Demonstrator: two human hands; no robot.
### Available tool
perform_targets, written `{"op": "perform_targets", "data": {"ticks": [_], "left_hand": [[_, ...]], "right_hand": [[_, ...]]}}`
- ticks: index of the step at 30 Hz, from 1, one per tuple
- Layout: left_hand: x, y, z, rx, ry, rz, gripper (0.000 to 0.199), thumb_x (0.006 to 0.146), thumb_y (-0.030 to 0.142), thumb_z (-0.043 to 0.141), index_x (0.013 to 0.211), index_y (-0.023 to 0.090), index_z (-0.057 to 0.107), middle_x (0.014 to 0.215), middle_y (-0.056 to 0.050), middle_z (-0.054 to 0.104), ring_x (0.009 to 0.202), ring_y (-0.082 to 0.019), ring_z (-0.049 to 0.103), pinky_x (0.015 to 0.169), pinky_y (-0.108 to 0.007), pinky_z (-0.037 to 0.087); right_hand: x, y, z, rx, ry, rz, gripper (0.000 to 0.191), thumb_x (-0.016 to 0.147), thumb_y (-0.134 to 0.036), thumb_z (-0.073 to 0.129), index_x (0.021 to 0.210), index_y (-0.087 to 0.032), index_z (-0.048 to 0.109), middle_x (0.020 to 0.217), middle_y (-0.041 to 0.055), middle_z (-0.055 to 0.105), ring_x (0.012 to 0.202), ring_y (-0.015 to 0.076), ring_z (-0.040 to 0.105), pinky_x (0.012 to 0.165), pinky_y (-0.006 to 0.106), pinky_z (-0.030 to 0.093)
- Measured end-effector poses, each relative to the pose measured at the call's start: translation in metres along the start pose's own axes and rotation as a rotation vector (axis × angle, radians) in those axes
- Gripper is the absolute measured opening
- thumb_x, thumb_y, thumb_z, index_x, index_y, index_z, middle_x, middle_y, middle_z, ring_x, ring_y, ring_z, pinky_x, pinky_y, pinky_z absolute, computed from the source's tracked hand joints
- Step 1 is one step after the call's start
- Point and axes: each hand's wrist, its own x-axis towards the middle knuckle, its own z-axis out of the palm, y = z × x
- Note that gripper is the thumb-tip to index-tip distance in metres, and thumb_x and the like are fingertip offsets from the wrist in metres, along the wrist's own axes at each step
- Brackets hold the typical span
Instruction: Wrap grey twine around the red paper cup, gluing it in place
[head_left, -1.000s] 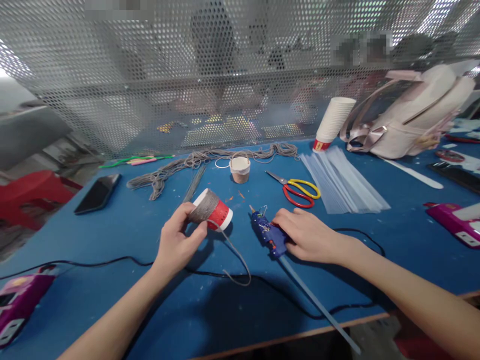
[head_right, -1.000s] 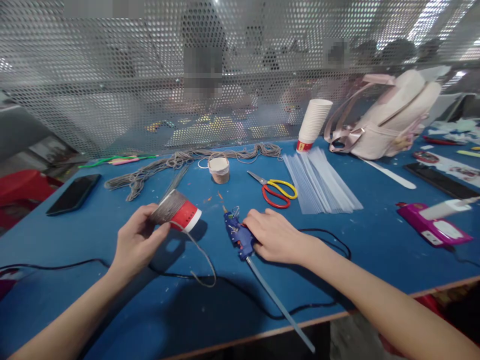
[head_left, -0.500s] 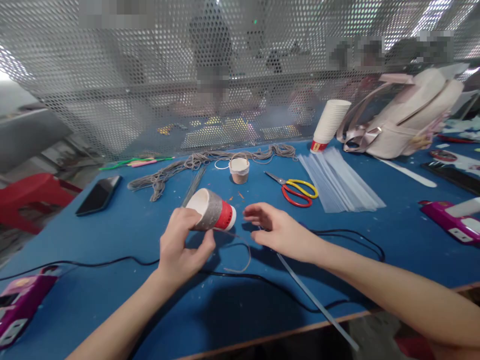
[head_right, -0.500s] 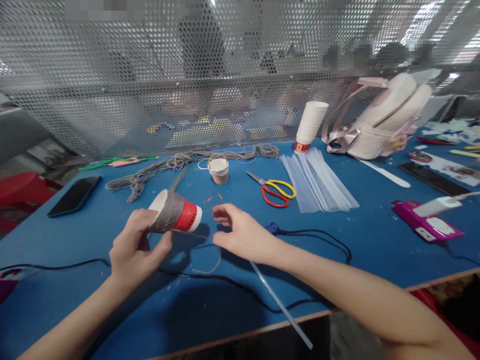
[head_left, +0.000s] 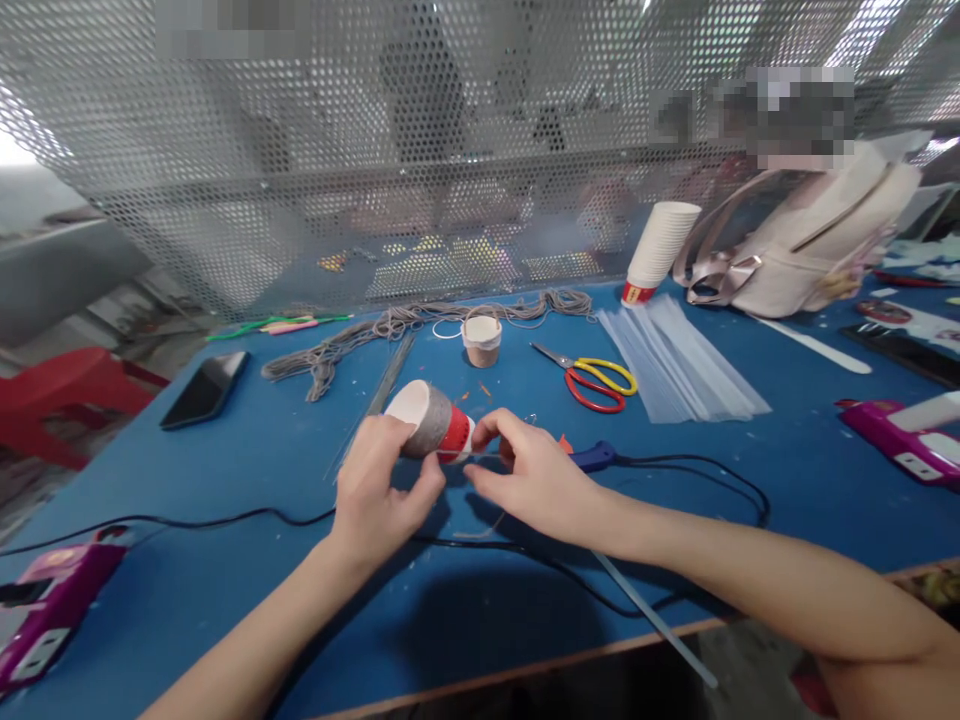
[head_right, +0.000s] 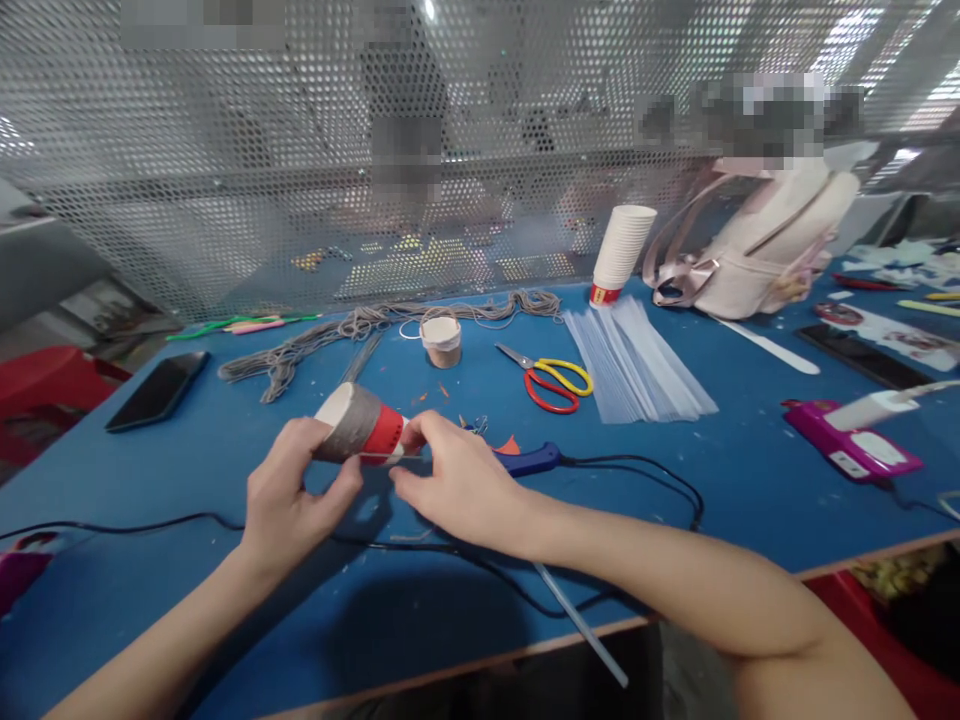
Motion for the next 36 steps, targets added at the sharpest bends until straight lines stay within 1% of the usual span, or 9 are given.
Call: {"op": "perform_targets", "data": {"ticks": [2, 4, 7, 10, 15, 19, 21, 28, 36], "left_hand": [[-0.001, 0.003, 0.000, -0.068, -0.057, -0.108, 0.008, 0.075, 0.015, 0.054, 0.077, 0.021, 0.049, 0.067, 0.003, 0.051, 0.059, -0.013, 0.047, 0.056, -0.025, 0.040], [-0.001, 0.006, 0.000, -0.128, -0.098, -0.187, 0.005, 0.075, 0.017, 0.053, 0.075, 0.021, 0.050, 0.066, 0.003, 0.051, 0.058, -0.012, 0.047, 0.055, -0.024, 0.039], [0.000, 0.010, 0.001, -0.181, -0.152, -0.279, 0.003, 0.074, 0.020, 0.053, 0.072, 0.020, 0.051, 0.063, 0.004, 0.050, 0.056, -0.011, 0.046, 0.054, -0.023, 0.038], [0.003, 0.013, 0.002, -0.269, -0.224, -0.381, 0.004, 0.072, 0.022, 0.053, 0.070, 0.020, 0.052, 0.060, 0.005, 0.050, 0.054, -0.011, 0.044, 0.052, -0.022, 0.037], [0.005, 0.017, 0.003, -0.435, -0.352, -0.533, 0.008, 0.070, 0.026, 0.052, 0.069, 0.019, 0.055, 0.060, 0.005, 0.051, 0.056, -0.011, 0.045, 0.052, -0.022, 0.037], [0.007, 0.021, 0.001, -0.445, -0.430, -0.665, 0.010, 0.068, 0.028, 0.051, 0.068, 0.018, 0.054, 0.060, 0.005, 0.047, 0.057, -0.011, 0.042, 0.054, -0.022, 0.037], [0.008, 0.023, 0.001, -0.449, -0.443, -0.696, 0.011, 0.067, 0.029, 0.051, 0.068, 0.018, 0.055, 0.060, 0.005, 0.047, 0.057, -0.011, 0.041, 0.054, -0.022, 0.037], [0.007, 0.022, 0.000, -0.505, -0.445, -0.715, 0.011, 0.065, 0.028, 0.052, 0.069, 0.019, 0.055, 0.062, 0.004, 0.049, 0.058, -0.012, 0.041, 0.055, -0.023, 0.037], [0.004, 0.020, 0.000, -0.518, -0.451, -0.689, 0.009, 0.066, 0.025, 0.051, 0.071, 0.018, 0.055, 0.063, 0.004, 0.049, 0.060, -0.012, 0.042, 0.057, -0.023, 0.037]], "right_hand": [[0.000, 0.002, -0.002, -0.210, 0.079, -0.201, 0.002, 0.081, -0.018, 0.058, 0.082, -0.018, 0.056, 0.075, 0.0000, 0.060, 0.068, 0.0127, 0.052, 0.064, 0.026, 0.038], [-0.001, 0.004, -0.004, -0.338, 0.124, -0.343, 0.007, 0.086, -0.019, 0.054, 0.083, -0.016, 0.060, 0.076, 0.0028, 0.062, 0.072, 0.0148, 0.053, 0.067, 0.027, 0.039], [-0.002, 0.004, -0.007, -0.443, 0.153, -0.457, 0.018, 0.090, -0.022, 0.050, 0.085, -0.014, 0.065, 0.072, 0.0044, 0.061, 0.069, 0.0156, 0.052, 0.065, 0.027, 0.038], [-0.002, 0.004, -0.008, -0.470, 0.161, -0.502, 0.024, 0.093, -0.025, 0.047, 0.085, -0.015, 0.067, 0.071, 0.0046, 0.061, 0.068, 0.0154, 0.052, 0.065, 0.027, 0.039], [-0.002, 0.008, -0.006, -0.409, 0.184, -0.458, 0.020, 0.091, -0.023, 0.051, 0.081, -0.016, 0.067, 0.068, 0.0024, 0.060, 0.066, 0.0137, 0.052, 0.065, 0.025, 0.040], [-0.002, 0.010, -0.004, -0.342, 0.218, -0.425, 0.014, 0.087, -0.021, 0.056, 0.077, -0.017, 0.064, 0.066, 0.0005, 0.059, 0.065, 0.0124, 0.052, 0.064, 0.024, 0.040], [-0.003, 0.010, -0.004, -0.327, 0.224, -0.405, 0.012, 0.085, -0.019, 0.058, 0.075, -0.017, 0.063, 0.065, -0.0005, 0.058, 0.063, 0.0118, 0.051, 0.063, 0.024, 0.039], [-0.004, 0.008, -0.004, -0.249, 0.206, -0.318, 0.008, 0.080, -0.015, 0.061, 0.072, -0.018, 0.061, 0.064, -0.0027, 0.054, 0.062, 0.0104, 0.050, 0.062, 0.023, 0.038], [-0.005, 0.006, -0.003, -0.209, 0.200, -0.235, 0.008, 0.075, -0.015, 0.065, 0.071, -0.018, 0.059, 0.064, -0.0041, 0.052, 0.061, 0.0095, 0.049, 0.060, 0.022, 0.037]]}}
